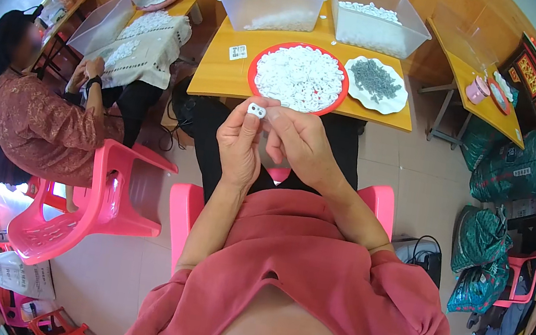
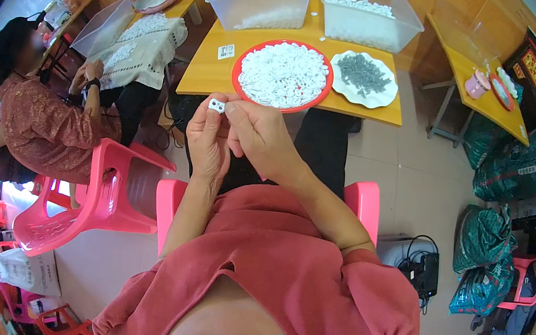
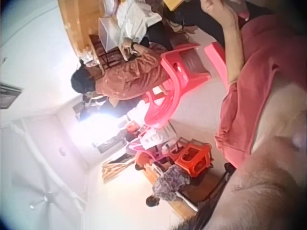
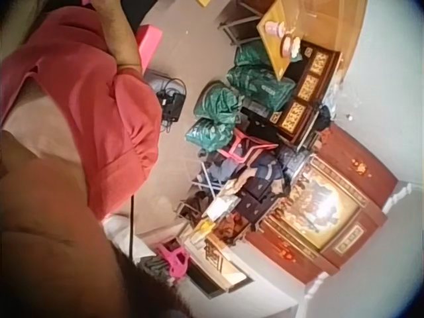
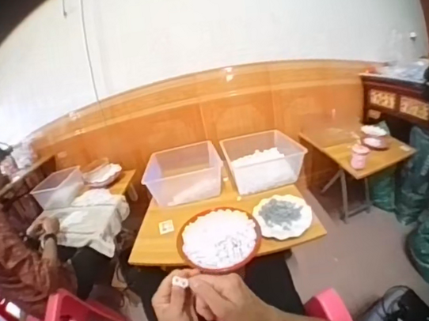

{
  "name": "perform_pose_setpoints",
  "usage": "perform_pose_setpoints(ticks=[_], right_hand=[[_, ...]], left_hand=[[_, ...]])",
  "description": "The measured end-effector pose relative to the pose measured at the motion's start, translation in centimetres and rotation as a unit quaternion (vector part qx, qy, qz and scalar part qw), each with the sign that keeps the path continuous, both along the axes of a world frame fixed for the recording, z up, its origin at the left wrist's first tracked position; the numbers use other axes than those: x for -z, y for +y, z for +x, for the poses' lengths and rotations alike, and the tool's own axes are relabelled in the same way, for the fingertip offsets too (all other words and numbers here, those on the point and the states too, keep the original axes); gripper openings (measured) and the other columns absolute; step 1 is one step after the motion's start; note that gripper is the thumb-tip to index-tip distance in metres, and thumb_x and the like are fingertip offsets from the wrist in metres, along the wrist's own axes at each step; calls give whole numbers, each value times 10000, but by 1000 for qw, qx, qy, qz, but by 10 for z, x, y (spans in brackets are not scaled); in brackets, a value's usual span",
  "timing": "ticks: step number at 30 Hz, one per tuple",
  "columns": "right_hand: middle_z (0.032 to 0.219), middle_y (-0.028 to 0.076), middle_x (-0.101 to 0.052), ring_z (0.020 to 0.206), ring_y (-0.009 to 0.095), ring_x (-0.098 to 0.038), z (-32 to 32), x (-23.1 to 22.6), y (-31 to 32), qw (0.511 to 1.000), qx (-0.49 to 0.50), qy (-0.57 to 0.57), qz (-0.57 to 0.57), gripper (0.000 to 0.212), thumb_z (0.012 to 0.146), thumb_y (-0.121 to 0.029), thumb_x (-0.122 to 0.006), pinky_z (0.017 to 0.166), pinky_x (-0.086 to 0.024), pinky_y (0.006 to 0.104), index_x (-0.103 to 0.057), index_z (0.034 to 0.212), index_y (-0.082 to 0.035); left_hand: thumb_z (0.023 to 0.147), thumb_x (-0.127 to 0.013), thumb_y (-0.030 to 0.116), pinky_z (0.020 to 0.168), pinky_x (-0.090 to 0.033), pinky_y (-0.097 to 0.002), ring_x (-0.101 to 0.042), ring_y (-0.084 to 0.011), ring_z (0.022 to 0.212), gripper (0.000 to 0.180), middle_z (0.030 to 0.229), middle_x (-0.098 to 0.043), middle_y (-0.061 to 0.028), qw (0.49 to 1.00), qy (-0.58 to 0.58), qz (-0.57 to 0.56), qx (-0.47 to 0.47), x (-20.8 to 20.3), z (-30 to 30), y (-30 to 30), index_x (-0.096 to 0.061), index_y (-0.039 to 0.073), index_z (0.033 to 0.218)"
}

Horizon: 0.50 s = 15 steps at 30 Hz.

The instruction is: Assembling small electrical or mechanical components by inserting metal pins into white plastic housings.

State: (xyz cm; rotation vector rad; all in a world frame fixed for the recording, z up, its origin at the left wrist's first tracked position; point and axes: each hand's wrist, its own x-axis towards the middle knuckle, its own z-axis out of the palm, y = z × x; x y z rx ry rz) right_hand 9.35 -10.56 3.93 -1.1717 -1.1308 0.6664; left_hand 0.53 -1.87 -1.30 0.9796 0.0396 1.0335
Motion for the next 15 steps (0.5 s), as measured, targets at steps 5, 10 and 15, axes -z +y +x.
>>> perform_pose_setpoints(ticks=[5, 10, 15], right_hand=[[501, -35, -469, 456, 20, -382, -3, -1, 2, 1000, 26, -1, 0, 319, 932, -206, -448, 429, -290, 198, -585, 727, -3], [552, -10, -483, 445, 23, -385, 4, -21, -20, 985, 120, 26, 121, 175, 910, -116, -483, 399, -281, 195, -588, 846, 7], [681, 44, -504, 411, 53, -362, 30, -72, -66, 781, 388, -118, 476, 167, 904, -70, -454, 376, -285, 204, -559, 930, 57]], left_hand=[[914, -518, 162, 814, -455, -262, -571, -173, 955, 282, 1070, -599, -147, 999, 25, 17, -23, -2, 4, -4, -543, -48, 1100], [935, -450, 350, 787, -464, -256, -533, -222, 1059, 517, 1253, -463, -193, 997, -15, 62, -53, -7, 2, -1, -390, -48, 1261], [955, -424, 252, 688, -451, -207, -587, -139, 876, 344, 1035, -598, -120, 993, 75, 17, -85, -11, -4, 7, -511, -31, 1130]])
